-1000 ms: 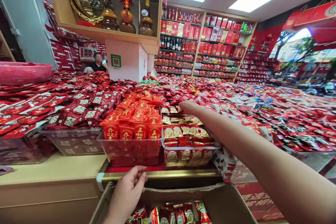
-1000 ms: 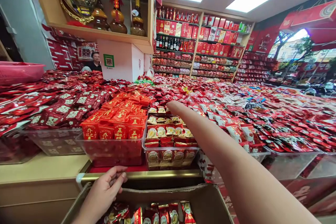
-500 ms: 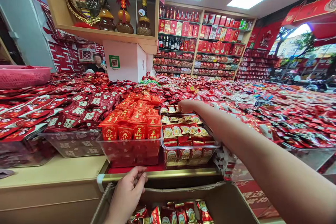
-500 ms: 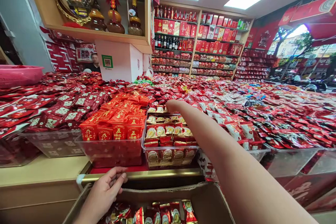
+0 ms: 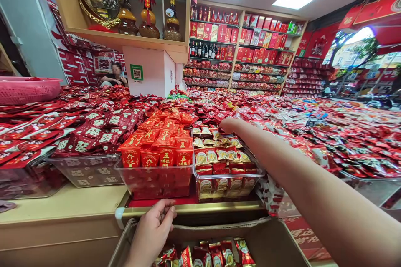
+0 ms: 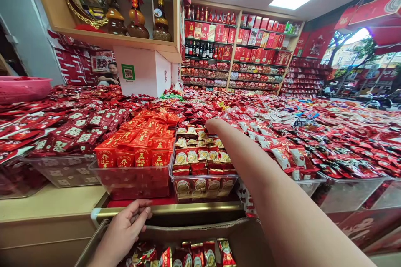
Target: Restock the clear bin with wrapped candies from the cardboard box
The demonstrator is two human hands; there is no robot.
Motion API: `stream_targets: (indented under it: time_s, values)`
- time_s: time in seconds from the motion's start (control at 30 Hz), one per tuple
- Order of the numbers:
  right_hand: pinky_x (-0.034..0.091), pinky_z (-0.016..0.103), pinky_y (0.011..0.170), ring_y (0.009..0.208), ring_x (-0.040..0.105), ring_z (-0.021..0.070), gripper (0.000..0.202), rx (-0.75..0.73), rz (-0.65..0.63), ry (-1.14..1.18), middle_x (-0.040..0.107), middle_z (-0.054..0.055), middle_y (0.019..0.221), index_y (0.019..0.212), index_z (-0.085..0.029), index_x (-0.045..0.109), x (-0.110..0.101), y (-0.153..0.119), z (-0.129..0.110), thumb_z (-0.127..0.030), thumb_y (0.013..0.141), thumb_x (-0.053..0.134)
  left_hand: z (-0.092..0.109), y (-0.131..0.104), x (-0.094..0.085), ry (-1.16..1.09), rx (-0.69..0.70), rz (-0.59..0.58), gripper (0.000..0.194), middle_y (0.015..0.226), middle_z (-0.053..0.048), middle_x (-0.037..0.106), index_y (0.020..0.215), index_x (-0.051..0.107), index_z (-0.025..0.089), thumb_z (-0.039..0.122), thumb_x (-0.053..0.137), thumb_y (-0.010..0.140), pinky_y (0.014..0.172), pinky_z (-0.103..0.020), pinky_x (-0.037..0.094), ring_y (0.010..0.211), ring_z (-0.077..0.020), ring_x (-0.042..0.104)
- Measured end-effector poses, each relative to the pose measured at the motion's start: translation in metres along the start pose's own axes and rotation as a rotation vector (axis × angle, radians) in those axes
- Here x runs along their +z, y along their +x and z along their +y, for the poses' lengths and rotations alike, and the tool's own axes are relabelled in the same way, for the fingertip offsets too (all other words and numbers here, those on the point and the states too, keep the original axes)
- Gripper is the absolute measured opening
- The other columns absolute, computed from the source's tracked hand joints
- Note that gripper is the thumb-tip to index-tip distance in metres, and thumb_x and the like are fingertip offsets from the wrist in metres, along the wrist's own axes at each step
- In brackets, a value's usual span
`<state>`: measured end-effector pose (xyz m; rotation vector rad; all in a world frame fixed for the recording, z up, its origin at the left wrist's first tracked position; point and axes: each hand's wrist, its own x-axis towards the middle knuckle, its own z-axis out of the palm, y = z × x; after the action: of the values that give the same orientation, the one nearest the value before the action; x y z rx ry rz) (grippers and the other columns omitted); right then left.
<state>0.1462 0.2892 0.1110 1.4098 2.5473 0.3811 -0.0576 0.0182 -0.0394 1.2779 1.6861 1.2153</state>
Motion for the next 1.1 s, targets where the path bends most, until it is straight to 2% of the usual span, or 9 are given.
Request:
stream_targets:
  time_s: [0.1,0.17,0.27,0.37,0.47,0.63,0.8,0.9,1.1]
  values:
    - [0.046,0.03,0.067,0.078,0.057,0.0153,0.03,0.004,-0.074,0.057,0.06,0.007,0.094,0.102,-0.013,0.054,-0.008,0.0,-0.002,-0.028,0.076,0.054,-0.002,0.002,0.0,-0.018,-0.004,-0.003,0.027,0.066,-0.003,0.067,0.086,0.058,0.019,0.04,0.055,0.07,0.04,-0.02,0.042,0.053,-0.0172,0.061]
    - [0.044,0.026,0.063,0.076,0.058,0.0162,0.039,-0.004,-0.097,0.101,0.062,0.007,0.092,0.108,-0.014,0.054,-0.012,-0.001,-0.005,-0.023,0.07,0.059,-0.005,0.003,0.001,-0.029,0.011,-0.012,0.028,0.067,-0.003,0.066,0.086,0.058,0.019,0.041,0.053,0.07,0.046,-0.022,0.046,0.059,-0.0184,0.061]
    - [0.042,0.022,0.058,0.074,0.058,0.0157,0.046,-0.03,-0.127,0.165,0.064,0.004,0.092,0.113,-0.02,0.053,-0.016,-0.004,-0.007,-0.022,0.067,0.058,-0.01,0.006,0.001,-0.03,0.033,-0.024,0.028,0.068,-0.003,0.065,0.087,0.057,0.019,0.042,0.051,0.072,0.05,-0.024,0.047,0.067,-0.0198,0.062]
    - [0.042,0.022,0.058,0.076,0.058,0.0162,0.045,-0.054,-0.153,0.192,0.064,0.001,0.095,0.109,-0.023,0.056,-0.016,-0.005,-0.008,-0.028,0.065,0.059,-0.012,0.006,0.002,-0.017,0.028,-0.024,0.029,0.068,-0.002,0.065,0.088,0.057,0.019,0.042,0.05,0.072,0.048,-0.023,0.047,0.062,-0.0182,0.061]
    - [0.042,0.023,0.06,0.08,0.058,0.0184,0.045,-0.048,-0.148,0.159,0.064,0.003,0.096,0.106,-0.021,0.058,-0.014,-0.004,-0.008,-0.029,0.062,0.062,-0.012,0.006,0.002,-0.017,0.024,-0.024,0.028,0.067,-0.001,0.065,0.087,0.057,0.019,0.043,0.05,0.072,0.047,-0.023,0.046,0.058,-0.0167,0.06]
    - [0.043,0.03,0.071,0.086,0.056,0.0209,0.031,-0.002,-0.081,0.059,0.061,0.011,0.095,0.097,-0.011,0.06,-0.009,0.002,-0.012,-0.027,0.07,0.059,-0.014,0.006,0.001,0.008,0.03,-0.038,0.028,0.069,-0.002,0.065,0.089,0.055,0.019,0.042,0.049,0.074,0.048,-0.024,0.047,0.06,-0.0171,0.06]
    - [0.043,0.037,0.078,0.09,0.053,0.0167,0.027,0.021,-0.008,0.025,0.055,0.007,0.103,0.102,-0.014,0.052,-0.006,0.002,-0.019,-0.032,0.082,0.045,-0.013,0.005,0.001,0.026,0.023,-0.036,0.028,0.07,-0.003,0.065,0.09,0.055,0.019,0.042,0.048,0.075,0.05,-0.024,0.048,0.065,-0.0184,0.061]
    - [0.044,0.036,0.076,0.089,0.053,0.0167,0.026,0.018,-0.01,0.022,0.055,0.006,0.101,0.1,-0.013,0.052,-0.008,0.001,-0.023,-0.031,0.082,0.045,-0.012,0.005,0.001,0.043,0.024,-0.037,0.028,0.07,-0.003,0.065,0.089,0.055,0.019,0.041,0.047,0.075,0.049,-0.024,0.047,0.061,-0.018,0.061]
    - [0.045,0.035,0.075,0.087,0.054,0.0162,0.026,0.014,-0.065,0.023,0.055,0.006,0.101,0.1,-0.013,0.053,-0.014,0.0,-0.026,-0.03,0.082,0.045,-0.014,0.007,0.001,0.022,0.045,-0.029,0.027,0.07,-0.003,0.066,0.088,0.056,0.019,0.041,0.048,0.074,0.049,-0.024,0.047,0.067,-0.0191,0.062]
